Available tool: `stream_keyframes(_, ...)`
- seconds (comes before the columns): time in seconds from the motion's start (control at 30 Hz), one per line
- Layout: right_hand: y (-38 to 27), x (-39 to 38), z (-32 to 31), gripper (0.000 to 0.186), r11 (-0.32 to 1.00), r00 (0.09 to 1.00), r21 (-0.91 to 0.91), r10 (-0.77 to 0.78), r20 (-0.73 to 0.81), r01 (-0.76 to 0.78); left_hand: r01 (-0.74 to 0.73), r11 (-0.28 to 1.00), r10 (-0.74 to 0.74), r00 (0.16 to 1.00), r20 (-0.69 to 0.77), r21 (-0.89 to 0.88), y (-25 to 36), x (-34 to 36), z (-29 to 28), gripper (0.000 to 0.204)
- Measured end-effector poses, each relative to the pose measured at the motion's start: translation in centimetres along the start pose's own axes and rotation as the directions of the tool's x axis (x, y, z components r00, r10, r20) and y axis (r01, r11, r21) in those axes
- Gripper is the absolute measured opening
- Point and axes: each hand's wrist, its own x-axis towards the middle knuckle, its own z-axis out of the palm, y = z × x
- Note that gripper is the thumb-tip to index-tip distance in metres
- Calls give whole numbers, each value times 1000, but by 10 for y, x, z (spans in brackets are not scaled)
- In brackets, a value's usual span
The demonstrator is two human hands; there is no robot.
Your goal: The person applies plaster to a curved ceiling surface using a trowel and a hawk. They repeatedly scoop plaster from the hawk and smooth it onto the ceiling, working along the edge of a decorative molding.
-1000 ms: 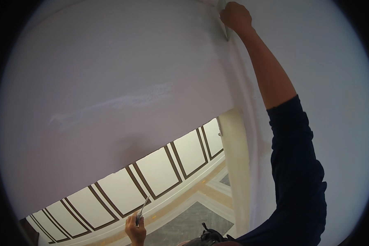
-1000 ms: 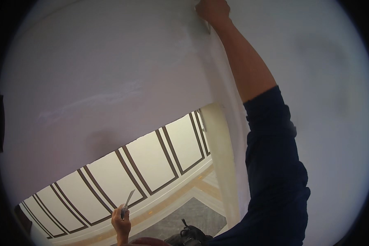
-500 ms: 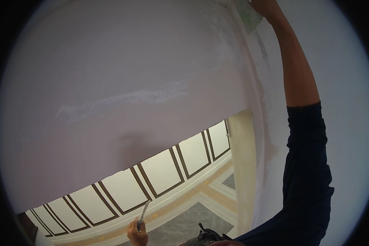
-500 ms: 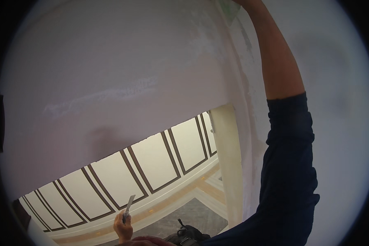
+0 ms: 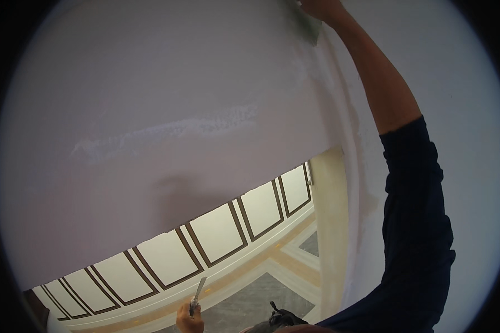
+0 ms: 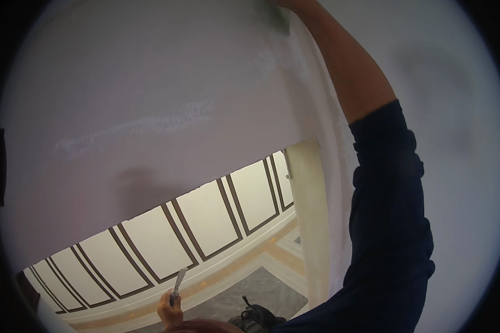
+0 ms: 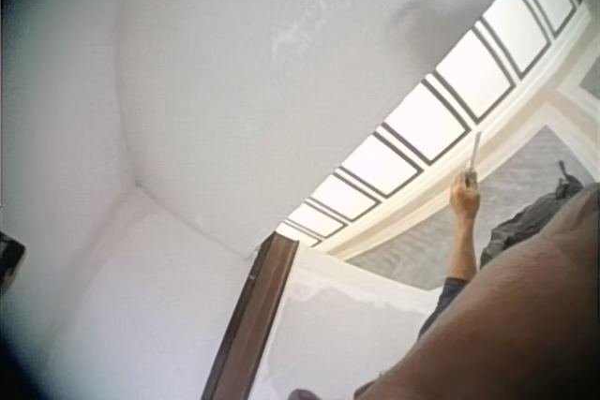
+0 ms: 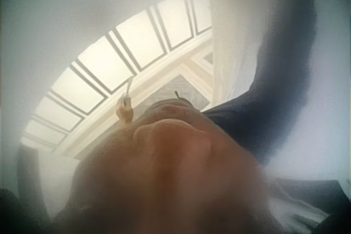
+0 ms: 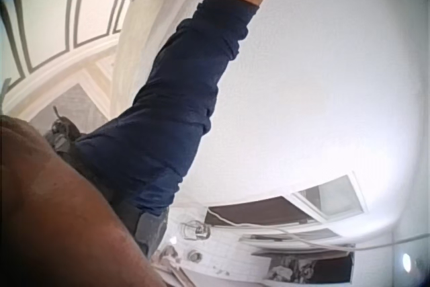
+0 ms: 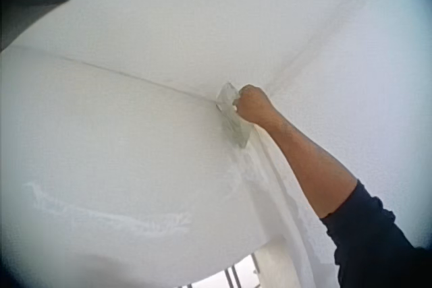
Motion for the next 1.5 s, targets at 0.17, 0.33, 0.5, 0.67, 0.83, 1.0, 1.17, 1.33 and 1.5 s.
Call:
stream_keyframes(0.17, 32, 15, -22, 31, 964, 978, -201, 192, 79, -173, -36, 999, 36, 999, 13, -24, 7, -8, 5, 30)
stream_keyframes(0.33, 43, 32, 12, 30, 941, 967, -334, 136, 214, -59, -3, 1000, 3, 1000, 21, 25, 7, -21, 11, 27)
stream_keyframes(0.5, 25, 20, 19, 30, 947, 976, -297, 170, 133, -125, 69, 997, -70, 998, 10, 45, -6, -36, 17, 25)
stream_keyframes(0.67, 27, -13, -15, 28, 923, 976, -364, 177, 124, -121, -145, 983, 154, 985, -78, 111, -12, -43, 13, 25)
stream_keyframes(0.83, 39, -12, 1, 25, 925, 979, -367, 154, 134, -95, 88, 994, -90, 996, 29, 61, 13, -60, -3, 33)
stream_keyframes(1.0, 46, 18, 19, 26, 931, 977, -364, 85, 197, -7, 64, 997, -61, 996, -65, 47, 43, -69, -10, 28)
stream_keyframes(1.17, 61, 23, -43, 36, 976, 988, -216, 64, 143, -31, 64, 993, -63, 998, -18, 99, 49, -76, -1, 27)
stream_keyframes(1.33, 110, 25, -91, 38, 919, 883, -5, 380, 274, -394, -41, 999, 41, 999, -28, -8, 44, -64, 12, 26)
stream_keyframes(1.5, 117, 24, -30, 36, 934, 976, -352, 127, 174, -59, -77, 997, 77, 996, -34, -7, 46, -52, 24, 25)
